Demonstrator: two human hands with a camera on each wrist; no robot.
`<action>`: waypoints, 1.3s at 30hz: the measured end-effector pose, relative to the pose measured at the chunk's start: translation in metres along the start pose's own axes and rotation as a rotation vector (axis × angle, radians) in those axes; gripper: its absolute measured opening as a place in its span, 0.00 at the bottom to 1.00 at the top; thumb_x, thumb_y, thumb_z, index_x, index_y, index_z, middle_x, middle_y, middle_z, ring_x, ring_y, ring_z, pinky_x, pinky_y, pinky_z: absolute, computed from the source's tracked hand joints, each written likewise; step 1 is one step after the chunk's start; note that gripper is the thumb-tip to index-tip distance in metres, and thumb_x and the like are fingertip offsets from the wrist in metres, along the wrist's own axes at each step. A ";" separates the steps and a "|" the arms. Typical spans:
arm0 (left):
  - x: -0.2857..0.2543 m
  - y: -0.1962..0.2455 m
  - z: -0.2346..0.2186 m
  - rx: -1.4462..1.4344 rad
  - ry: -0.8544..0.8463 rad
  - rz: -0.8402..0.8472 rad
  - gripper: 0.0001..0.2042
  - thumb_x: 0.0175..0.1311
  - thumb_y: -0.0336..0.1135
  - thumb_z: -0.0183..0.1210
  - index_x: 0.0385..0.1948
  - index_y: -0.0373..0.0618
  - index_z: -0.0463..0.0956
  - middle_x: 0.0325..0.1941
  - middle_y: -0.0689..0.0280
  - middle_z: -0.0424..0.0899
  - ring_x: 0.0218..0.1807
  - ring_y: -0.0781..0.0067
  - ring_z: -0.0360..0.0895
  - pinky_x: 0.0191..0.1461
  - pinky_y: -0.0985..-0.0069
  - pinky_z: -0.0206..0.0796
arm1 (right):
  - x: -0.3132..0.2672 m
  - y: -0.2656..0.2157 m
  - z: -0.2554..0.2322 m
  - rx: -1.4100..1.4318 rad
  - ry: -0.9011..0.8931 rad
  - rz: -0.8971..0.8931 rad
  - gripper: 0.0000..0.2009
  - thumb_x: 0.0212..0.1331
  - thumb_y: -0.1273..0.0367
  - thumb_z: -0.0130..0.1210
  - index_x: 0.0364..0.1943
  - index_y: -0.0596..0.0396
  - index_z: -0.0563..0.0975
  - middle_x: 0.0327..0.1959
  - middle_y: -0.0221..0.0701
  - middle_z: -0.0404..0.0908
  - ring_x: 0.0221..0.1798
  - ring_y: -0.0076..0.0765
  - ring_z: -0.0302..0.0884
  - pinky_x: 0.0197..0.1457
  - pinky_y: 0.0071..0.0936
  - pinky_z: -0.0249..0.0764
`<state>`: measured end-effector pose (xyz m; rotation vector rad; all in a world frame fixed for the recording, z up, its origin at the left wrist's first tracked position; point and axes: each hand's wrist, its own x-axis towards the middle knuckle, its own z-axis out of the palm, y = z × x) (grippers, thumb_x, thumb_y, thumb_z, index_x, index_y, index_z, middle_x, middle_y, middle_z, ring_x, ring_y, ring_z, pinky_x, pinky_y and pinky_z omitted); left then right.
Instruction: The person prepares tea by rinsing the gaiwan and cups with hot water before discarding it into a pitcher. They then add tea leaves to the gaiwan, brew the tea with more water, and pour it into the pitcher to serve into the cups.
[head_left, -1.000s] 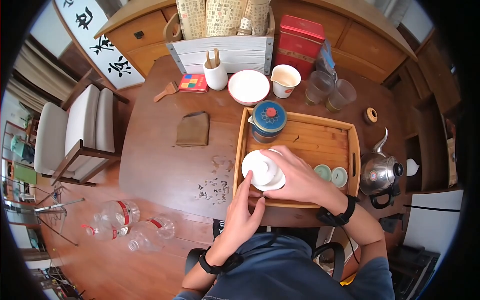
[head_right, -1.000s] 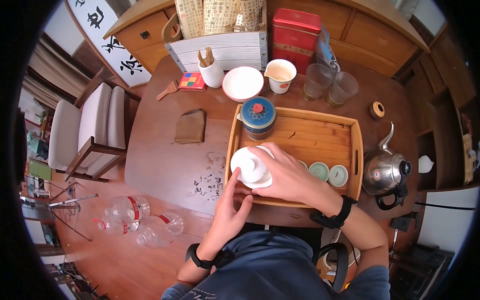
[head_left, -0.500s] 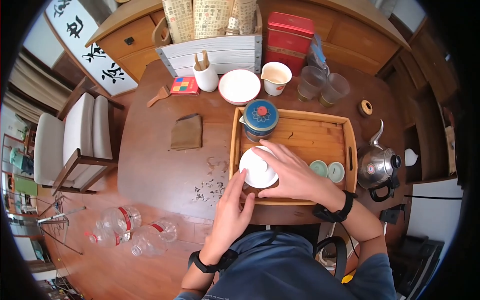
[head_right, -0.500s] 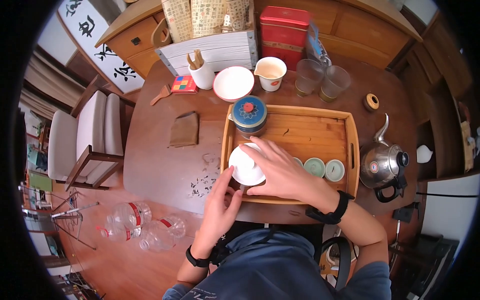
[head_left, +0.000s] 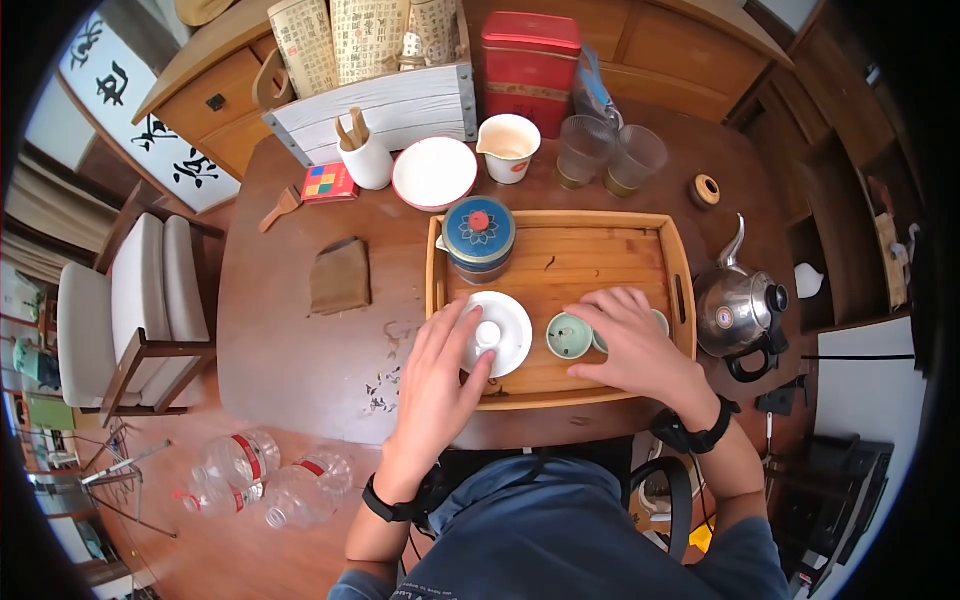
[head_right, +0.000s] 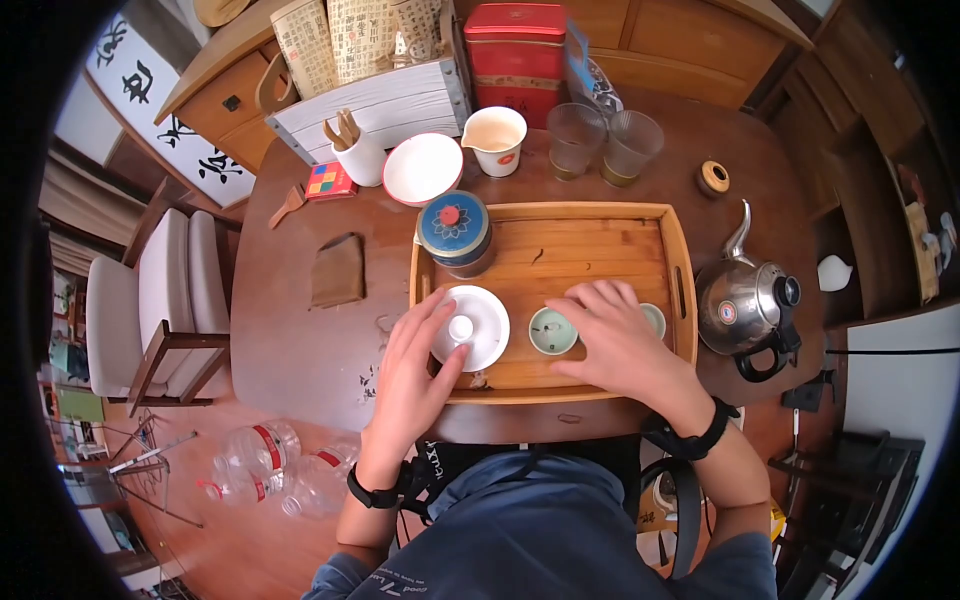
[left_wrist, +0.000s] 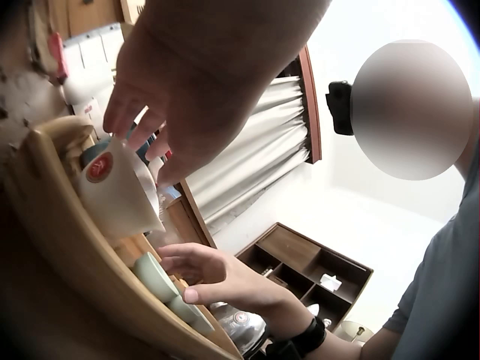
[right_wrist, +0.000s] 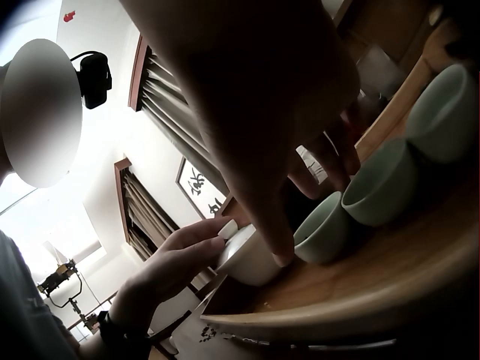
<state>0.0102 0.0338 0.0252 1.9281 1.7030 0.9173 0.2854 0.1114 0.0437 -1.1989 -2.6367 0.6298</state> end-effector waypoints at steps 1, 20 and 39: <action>0.001 -0.001 0.000 0.017 -0.020 0.005 0.23 0.67 0.31 0.68 0.65 0.40 0.78 0.73 0.53 0.78 0.73 0.45 0.73 0.75 0.57 0.67 | 0.002 0.000 0.006 -0.004 0.030 -0.025 0.35 0.49 0.58 0.77 0.62 0.57 0.79 0.55 0.38 0.79 0.64 0.47 0.72 0.75 0.46 0.61; 0.010 0.007 0.000 0.052 -0.022 -0.004 0.19 0.64 0.30 0.69 0.57 0.42 0.82 0.68 0.55 0.81 0.69 0.46 0.77 0.72 0.56 0.70 | 0.024 0.006 0.009 0.057 0.008 -0.015 0.31 0.54 0.62 0.73 0.64 0.56 0.80 0.55 0.38 0.80 0.59 0.47 0.76 0.66 0.42 0.67; 0.005 0.004 -0.004 0.002 0.021 -0.020 0.25 0.63 0.29 0.71 0.63 0.41 0.79 0.70 0.53 0.80 0.71 0.46 0.75 0.73 0.57 0.69 | 0.030 0.005 -0.009 0.151 -0.090 0.037 0.31 0.57 0.61 0.72 0.66 0.57 0.80 0.58 0.40 0.79 0.62 0.51 0.78 0.67 0.45 0.73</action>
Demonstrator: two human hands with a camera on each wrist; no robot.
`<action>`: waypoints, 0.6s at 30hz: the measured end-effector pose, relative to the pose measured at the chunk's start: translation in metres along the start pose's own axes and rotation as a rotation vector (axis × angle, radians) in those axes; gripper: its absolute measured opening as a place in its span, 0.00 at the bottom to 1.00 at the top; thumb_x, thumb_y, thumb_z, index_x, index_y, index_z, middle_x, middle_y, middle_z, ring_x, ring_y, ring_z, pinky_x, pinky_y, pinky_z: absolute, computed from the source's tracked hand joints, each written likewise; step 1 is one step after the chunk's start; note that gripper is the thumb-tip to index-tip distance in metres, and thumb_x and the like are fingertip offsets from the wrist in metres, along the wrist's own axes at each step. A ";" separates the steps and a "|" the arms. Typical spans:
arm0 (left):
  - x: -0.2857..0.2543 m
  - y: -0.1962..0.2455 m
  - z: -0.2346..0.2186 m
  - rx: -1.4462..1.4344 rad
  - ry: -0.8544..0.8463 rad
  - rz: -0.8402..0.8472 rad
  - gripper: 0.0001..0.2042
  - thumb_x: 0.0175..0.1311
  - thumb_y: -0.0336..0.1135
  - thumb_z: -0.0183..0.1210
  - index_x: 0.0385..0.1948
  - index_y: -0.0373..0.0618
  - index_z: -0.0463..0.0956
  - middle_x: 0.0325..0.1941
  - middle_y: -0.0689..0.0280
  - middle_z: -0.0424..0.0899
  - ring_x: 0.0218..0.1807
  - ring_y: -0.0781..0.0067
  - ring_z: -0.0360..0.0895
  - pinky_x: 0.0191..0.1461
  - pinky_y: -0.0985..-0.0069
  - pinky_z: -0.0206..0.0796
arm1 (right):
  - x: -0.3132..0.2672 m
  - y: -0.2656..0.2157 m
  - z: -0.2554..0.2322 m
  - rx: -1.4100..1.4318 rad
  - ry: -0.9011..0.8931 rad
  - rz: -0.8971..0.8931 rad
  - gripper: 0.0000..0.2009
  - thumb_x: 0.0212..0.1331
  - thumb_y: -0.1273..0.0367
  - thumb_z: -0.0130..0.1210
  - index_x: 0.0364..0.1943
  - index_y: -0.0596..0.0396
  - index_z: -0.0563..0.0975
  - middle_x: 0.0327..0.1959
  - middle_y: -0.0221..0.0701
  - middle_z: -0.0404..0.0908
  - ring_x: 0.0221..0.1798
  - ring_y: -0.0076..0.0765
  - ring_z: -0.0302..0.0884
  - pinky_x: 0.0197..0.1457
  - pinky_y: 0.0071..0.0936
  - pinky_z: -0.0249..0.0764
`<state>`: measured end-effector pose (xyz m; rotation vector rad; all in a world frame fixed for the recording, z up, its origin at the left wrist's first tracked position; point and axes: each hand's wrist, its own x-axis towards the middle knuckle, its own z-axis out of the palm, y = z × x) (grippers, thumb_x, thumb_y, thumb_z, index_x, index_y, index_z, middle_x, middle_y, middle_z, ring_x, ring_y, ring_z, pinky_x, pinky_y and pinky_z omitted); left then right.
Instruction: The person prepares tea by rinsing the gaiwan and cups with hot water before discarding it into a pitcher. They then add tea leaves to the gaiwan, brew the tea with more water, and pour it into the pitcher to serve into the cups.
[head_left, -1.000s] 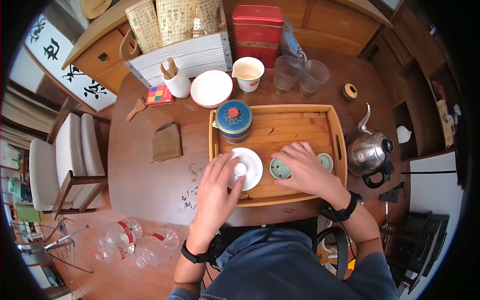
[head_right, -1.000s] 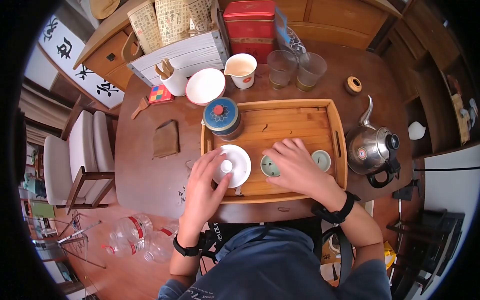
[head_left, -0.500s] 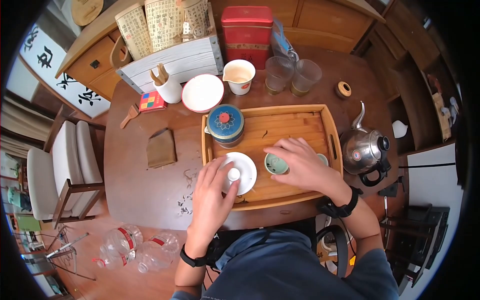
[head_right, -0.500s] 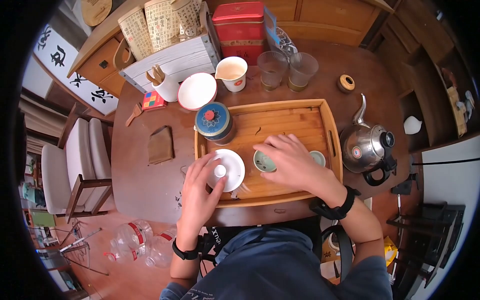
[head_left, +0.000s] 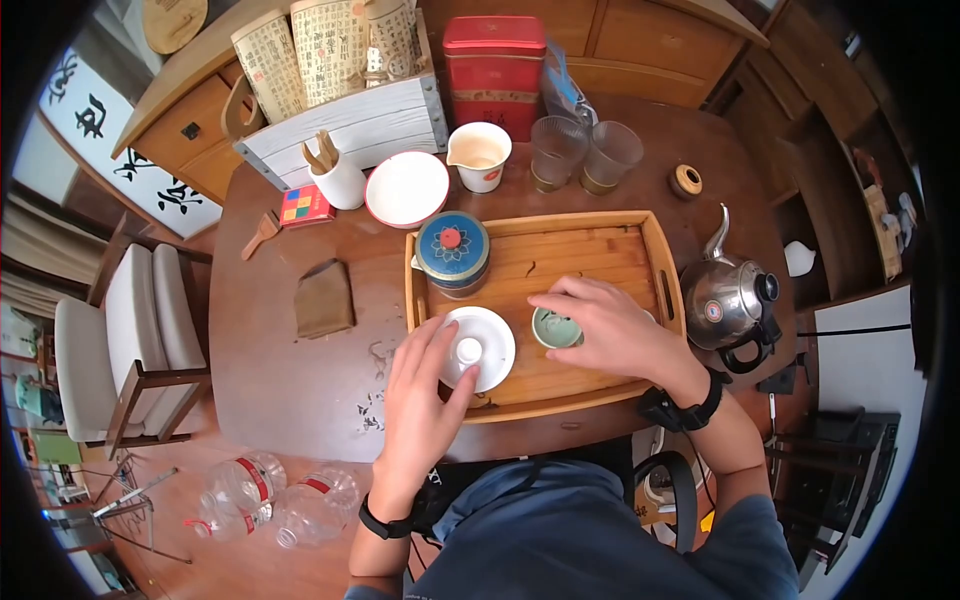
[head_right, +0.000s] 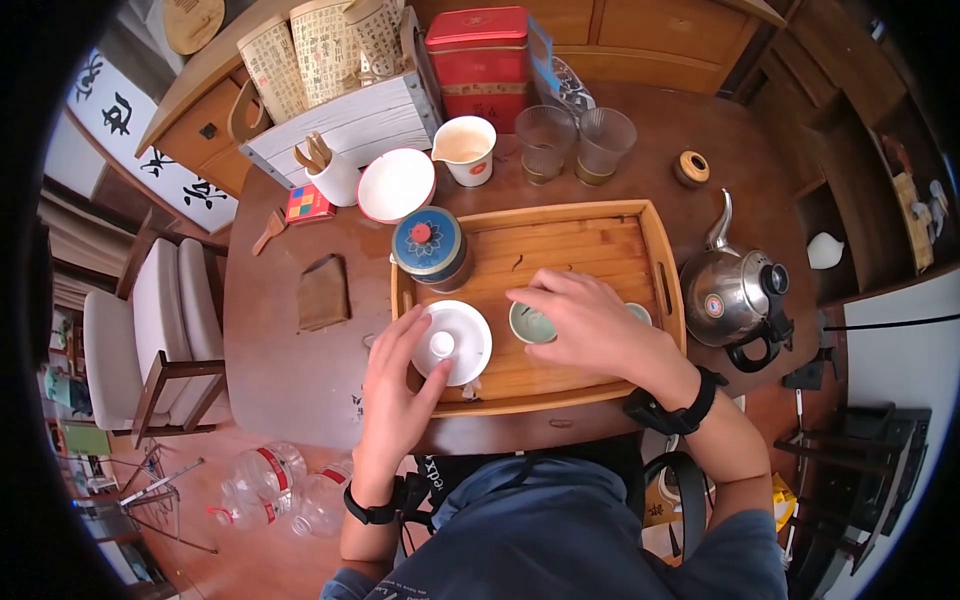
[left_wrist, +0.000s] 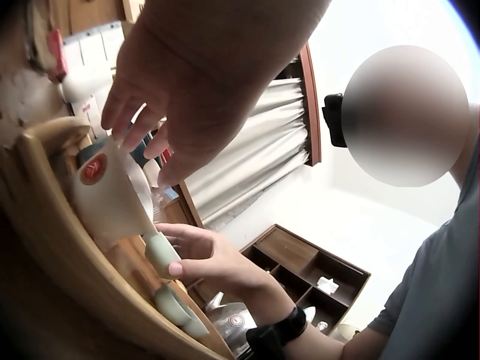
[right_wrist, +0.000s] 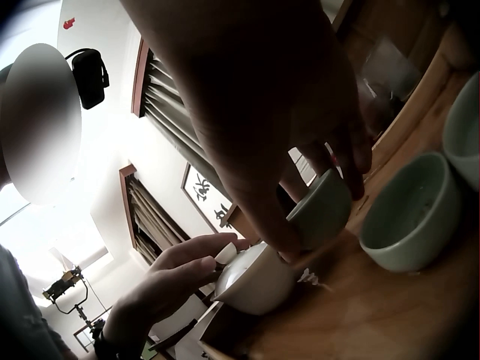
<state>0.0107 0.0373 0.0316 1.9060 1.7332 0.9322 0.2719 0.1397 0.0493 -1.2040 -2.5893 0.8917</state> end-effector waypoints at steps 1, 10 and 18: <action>-0.001 -0.001 0.000 -0.014 0.008 0.001 0.25 0.63 0.29 0.71 0.63 0.41 0.79 0.71 0.53 0.80 0.71 0.46 0.75 0.74 0.57 0.69 | 0.000 0.002 -0.001 0.004 0.010 0.009 0.31 0.57 0.61 0.72 0.65 0.57 0.80 0.59 0.40 0.80 0.62 0.52 0.79 0.66 0.44 0.74; 0.003 0.003 0.003 0.026 -0.030 0.013 0.22 0.62 0.28 0.71 0.59 0.41 0.81 0.68 0.54 0.81 0.68 0.46 0.77 0.72 0.57 0.70 | 0.001 -0.004 -0.011 0.078 -0.041 0.037 0.32 0.57 0.63 0.72 0.67 0.58 0.77 0.59 0.42 0.79 0.63 0.55 0.79 0.65 0.46 0.75; 0.003 0.004 0.004 0.026 -0.023 0.024 0.21 0.62 0.28 0.71 0.58 0.41 0.82 0.67 0.54 0.82 0.68 0.46 0.77 0.72 0.56 0.70 | -0.002 0.000 -0.007 0.106 0.058 -0.039 0.31 0.56 0.66 0.71 0.64 0.57 0.74 0.58 0.43 0.78 0.61 0.58 0.79 0.64 0.49 0.75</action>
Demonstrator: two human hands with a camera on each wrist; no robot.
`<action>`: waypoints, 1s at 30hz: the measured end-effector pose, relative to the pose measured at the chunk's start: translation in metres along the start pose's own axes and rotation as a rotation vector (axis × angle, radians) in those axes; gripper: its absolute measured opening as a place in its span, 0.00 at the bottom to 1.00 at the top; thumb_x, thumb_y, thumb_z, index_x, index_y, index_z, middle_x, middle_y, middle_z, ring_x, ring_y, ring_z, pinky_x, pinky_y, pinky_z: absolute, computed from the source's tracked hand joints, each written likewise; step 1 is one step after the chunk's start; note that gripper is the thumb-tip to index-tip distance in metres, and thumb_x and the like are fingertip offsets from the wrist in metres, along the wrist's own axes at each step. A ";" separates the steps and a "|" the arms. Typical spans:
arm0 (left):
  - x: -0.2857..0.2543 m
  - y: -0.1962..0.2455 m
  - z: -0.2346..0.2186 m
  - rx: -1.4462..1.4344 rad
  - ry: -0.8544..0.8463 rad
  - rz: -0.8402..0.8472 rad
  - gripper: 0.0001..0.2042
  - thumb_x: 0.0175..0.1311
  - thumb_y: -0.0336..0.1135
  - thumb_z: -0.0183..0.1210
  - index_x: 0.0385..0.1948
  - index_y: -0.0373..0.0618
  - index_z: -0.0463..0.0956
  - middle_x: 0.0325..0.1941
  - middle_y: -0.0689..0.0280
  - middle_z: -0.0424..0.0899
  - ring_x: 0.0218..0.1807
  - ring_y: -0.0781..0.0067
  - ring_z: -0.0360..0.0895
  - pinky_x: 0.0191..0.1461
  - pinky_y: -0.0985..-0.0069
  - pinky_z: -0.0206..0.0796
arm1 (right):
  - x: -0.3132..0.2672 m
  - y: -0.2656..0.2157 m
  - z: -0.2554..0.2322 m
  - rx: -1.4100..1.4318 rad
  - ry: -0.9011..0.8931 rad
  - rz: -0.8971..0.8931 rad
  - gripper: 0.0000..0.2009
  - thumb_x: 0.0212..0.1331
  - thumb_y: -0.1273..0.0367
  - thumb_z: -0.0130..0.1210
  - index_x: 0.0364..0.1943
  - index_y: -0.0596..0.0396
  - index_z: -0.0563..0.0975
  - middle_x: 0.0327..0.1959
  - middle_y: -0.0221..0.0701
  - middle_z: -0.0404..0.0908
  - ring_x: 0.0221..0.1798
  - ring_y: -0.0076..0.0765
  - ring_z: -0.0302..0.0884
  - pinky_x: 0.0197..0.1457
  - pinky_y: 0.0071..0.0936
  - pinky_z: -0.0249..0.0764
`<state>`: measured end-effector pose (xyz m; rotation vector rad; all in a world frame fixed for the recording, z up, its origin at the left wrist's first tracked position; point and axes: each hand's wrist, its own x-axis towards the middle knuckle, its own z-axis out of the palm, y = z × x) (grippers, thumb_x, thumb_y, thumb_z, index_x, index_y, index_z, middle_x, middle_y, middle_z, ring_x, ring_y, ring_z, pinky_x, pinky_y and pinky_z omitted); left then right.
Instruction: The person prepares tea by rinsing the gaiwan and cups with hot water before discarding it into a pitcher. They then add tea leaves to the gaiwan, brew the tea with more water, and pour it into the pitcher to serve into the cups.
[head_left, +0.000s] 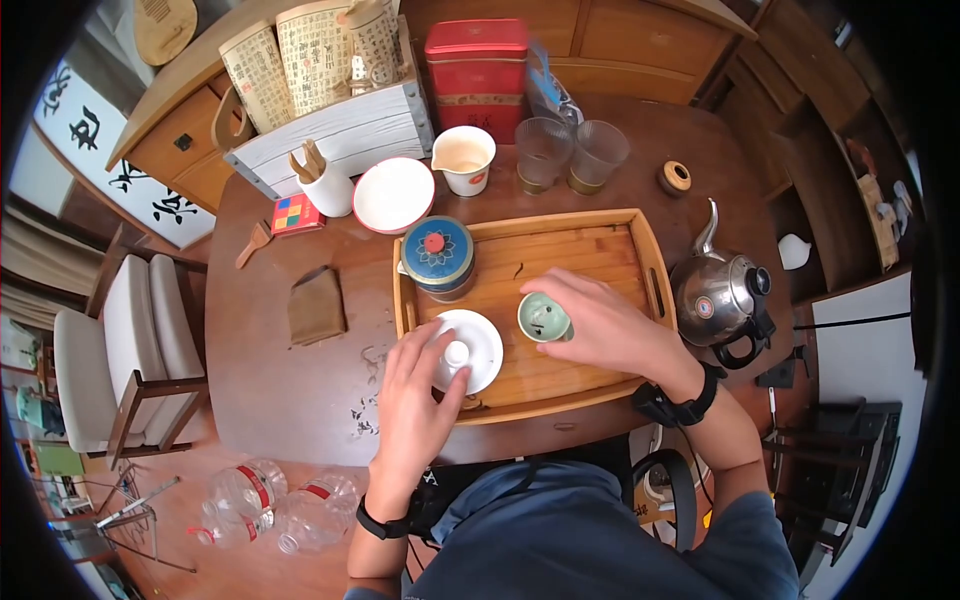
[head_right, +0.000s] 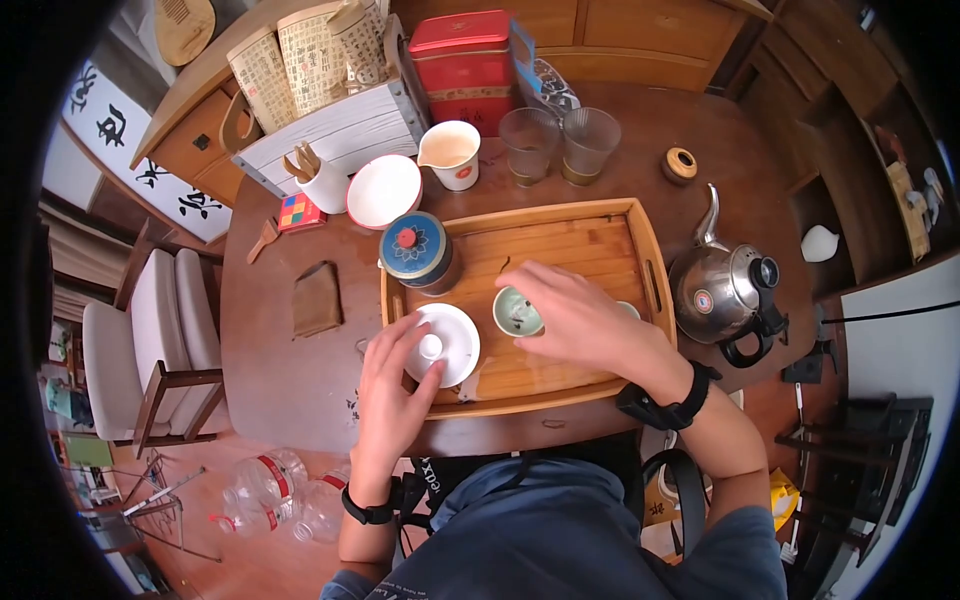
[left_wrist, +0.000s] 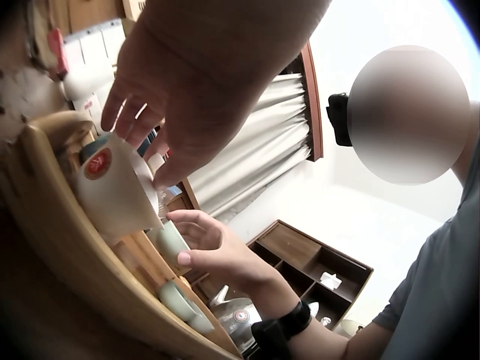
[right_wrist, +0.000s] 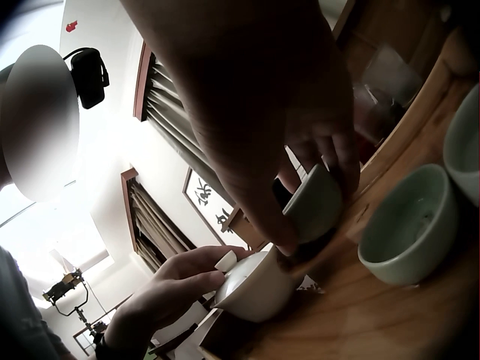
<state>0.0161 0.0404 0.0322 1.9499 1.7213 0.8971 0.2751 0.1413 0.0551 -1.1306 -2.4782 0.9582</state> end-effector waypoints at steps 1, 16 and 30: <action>-0.001 0.000 0.000 0.003 0.004 -0.003 0.21 0.62 0.28 0.71 0.58 0.41 0.82 0.67 0.54 0.82 0.68 0.46 0.77 0.72 0.56 0.70 | 0.002 -0.002 0.000 0.000 -0.001 -0.004 0.30 0.56 0.66 0.71 0.63 0.57 0.74 0.58 0.43 0.78 0.62 0.58 0.78 0.64 0.49 0.75; 0.015 0.002 -0.020 -0.093 0.143 -0.014 0.21 0.63 0.25 0.69 0.60 0.40 0.81 0.69 0.53 0.81 0.70 0.49 0.78 0.74 0.58 0.68 | -0.002 -0.008 -0.013 0.021 -0.022 0.015 0.28 0.57 0.66 0.71 0.62 0.56 0.75 0.59 0.42 0.77 0.64 0.57 0.77 0.67 0.46 0.74; 0.113 0.002 -0.037 0.247 0.042 0.240 0.15 0.66 0.35 0.70 0.51 0.42 0.85 0.49 0.58 0.83 0.53 0.52 0.80 0.57 0.59 0.76 | -0.013 -0.010 -0.027 0.031 -0.047 0.058 0.29 0.57 0.64 0.72 0.63 0.54 0.75 0.60 0.43 0.76 0.65 0.58 0.75 0.69 0.47 0.72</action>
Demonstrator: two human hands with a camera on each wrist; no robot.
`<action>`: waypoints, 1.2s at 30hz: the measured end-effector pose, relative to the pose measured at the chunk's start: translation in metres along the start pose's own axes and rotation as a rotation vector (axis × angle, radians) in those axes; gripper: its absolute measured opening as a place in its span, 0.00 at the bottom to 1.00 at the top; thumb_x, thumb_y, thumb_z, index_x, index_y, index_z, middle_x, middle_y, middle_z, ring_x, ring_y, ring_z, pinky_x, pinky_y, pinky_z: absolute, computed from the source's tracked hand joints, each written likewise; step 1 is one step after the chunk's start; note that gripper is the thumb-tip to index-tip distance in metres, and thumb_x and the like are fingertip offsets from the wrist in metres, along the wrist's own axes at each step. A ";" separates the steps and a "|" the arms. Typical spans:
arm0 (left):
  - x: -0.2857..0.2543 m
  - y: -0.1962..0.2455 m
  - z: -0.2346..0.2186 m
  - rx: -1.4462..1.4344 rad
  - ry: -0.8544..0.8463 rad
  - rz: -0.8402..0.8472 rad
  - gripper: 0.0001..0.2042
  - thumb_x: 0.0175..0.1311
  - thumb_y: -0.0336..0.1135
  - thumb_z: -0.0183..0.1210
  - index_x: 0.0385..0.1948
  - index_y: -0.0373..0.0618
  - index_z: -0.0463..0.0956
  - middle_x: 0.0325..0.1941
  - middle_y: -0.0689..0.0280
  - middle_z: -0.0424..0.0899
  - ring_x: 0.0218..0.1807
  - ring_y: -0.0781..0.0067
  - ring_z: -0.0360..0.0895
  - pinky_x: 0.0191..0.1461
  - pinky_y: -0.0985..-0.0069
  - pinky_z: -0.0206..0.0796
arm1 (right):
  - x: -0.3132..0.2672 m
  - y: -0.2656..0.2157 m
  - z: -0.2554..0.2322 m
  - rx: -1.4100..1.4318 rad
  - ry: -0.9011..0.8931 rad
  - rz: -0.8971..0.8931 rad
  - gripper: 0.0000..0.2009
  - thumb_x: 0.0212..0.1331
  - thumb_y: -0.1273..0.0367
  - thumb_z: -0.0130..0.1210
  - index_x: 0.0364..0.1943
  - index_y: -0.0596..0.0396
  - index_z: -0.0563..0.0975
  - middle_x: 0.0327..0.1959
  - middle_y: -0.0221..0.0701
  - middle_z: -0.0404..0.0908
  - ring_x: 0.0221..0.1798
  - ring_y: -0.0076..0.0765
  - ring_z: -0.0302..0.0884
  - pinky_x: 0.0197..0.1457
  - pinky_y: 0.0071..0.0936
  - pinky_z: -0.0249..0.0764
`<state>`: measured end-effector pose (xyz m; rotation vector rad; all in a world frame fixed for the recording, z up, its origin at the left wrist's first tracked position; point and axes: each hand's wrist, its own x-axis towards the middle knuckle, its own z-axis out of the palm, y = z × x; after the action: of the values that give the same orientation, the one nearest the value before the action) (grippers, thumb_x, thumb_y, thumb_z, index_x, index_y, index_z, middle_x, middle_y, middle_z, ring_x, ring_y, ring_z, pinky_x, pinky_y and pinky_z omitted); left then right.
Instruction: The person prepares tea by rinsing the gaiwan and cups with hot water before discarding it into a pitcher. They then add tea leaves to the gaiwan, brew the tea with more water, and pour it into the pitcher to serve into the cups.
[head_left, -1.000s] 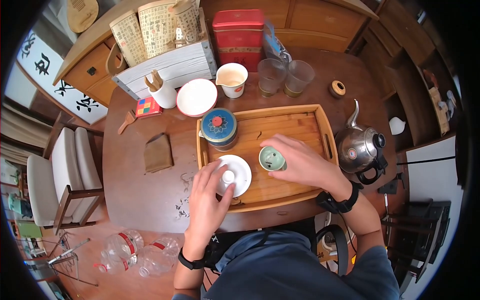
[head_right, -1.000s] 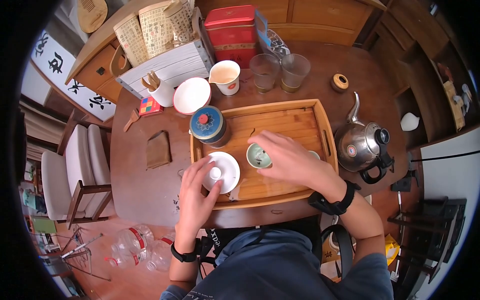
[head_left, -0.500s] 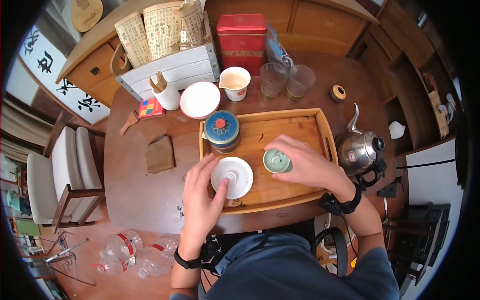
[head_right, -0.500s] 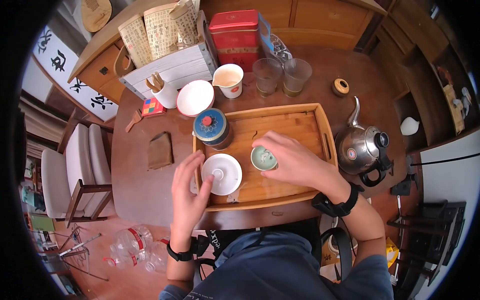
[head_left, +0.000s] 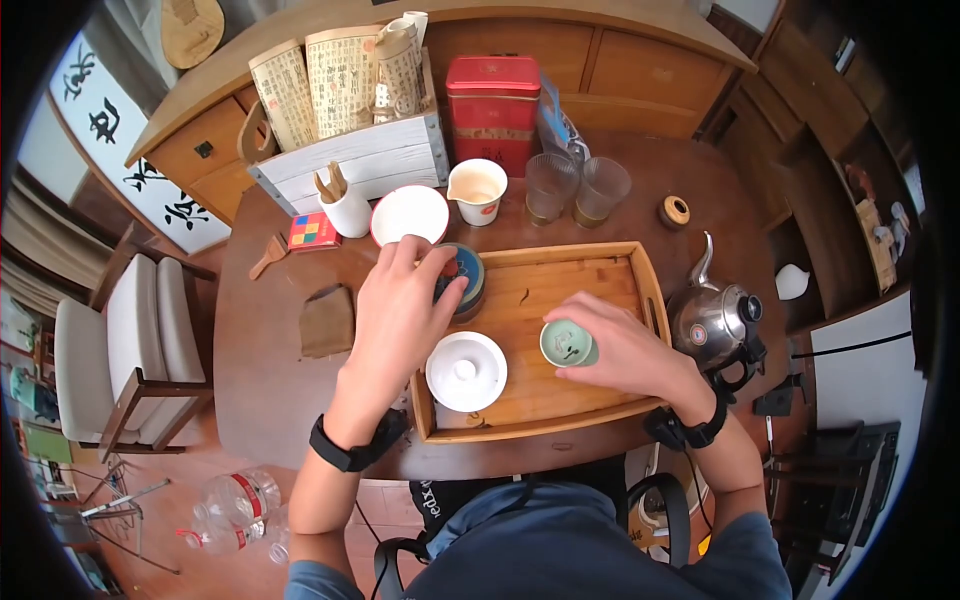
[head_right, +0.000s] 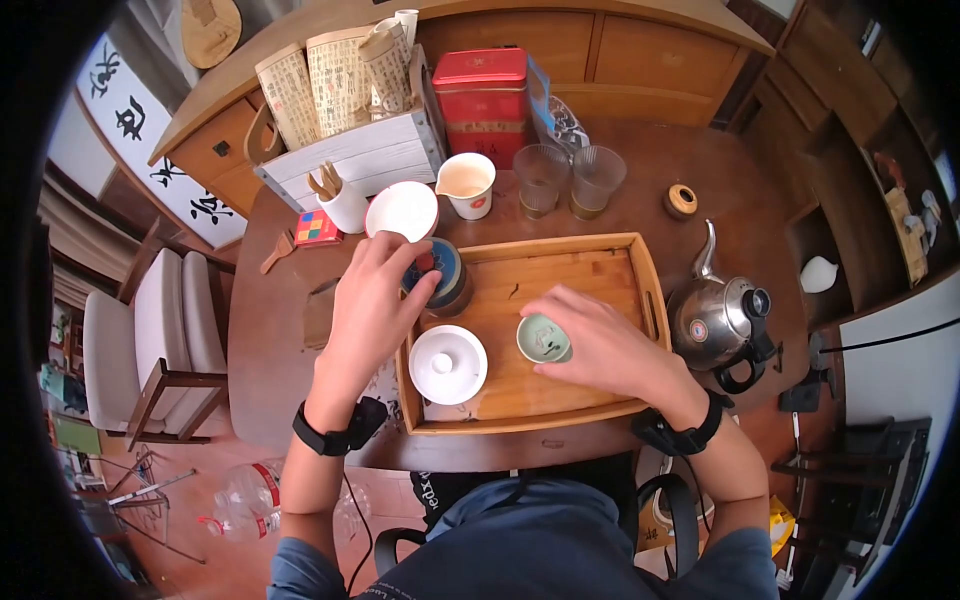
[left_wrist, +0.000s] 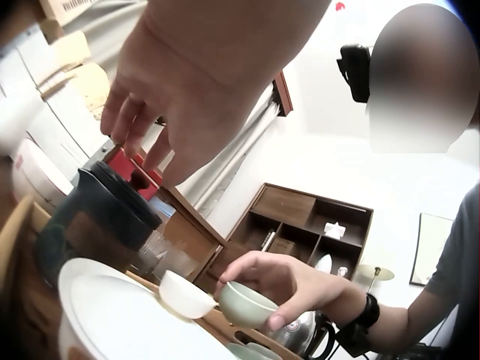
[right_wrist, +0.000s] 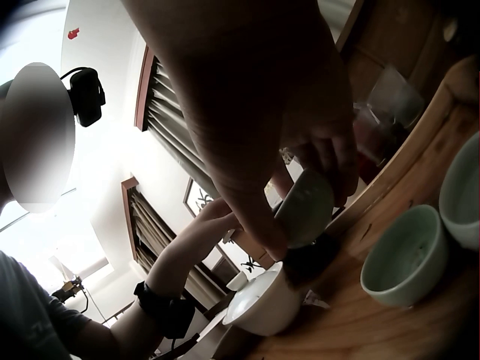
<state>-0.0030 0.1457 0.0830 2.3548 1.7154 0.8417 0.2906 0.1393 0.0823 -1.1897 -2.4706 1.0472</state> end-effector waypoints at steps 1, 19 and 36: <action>0.003 -0.002 0.002 0.044 -0.013 0.016 0.13 0.66 0.36 0.70 0.49 0.42 0.85 0.47 0.59 0.83 0.52 0.53 0.81 0.55 0.59 0.76 | -0.001 0.000 -0.001 -0.001 -0.002 0.001 0.30 0.57 0.64 0.72 0.64 0.54 0.75 0.60 0.43 0.76 0.65 0.58 0.75 0.69 0.47 0.72; 0.001 -0.013 -0.019 -0.041 0.174 0.061 0.07 0.70 0.31 0.68 0.42 0.41 0.80 0.35 0.64 0.84 0.34 0.66 0.81 0.40 0.68 0.74 | 0.003 -0.001 -0.004 0.183 0.006 0.160 0.31 0.55 0.64 0.75 0.63 0.57 0.75 0.59 0.46 0.83 0.62 0.58 0.81 0.66 0.44 0.76; -0.075 -0.047 -0.014 -1.393 0.332 -0.550 0.12 0.85 0.38 0.54 0.55 0.40 0.78 0.45 0.73 0.86 0.43 0.89 0.80 0.50 0.83 0.74 | 0.103 -0.040 -0.013 0.029 0.164 -0.120 0.30 0.54 0.70 0.74 0.62 0.56 0.73 0.57 0.43 0.81 0.61 0.54 0.81 0.65 0.42 0.76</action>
<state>-0.0649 0.0916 0.0486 0.8223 1.0417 1.5842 0.2052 0.2063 0.1067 -1.0593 -2.3595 0.9122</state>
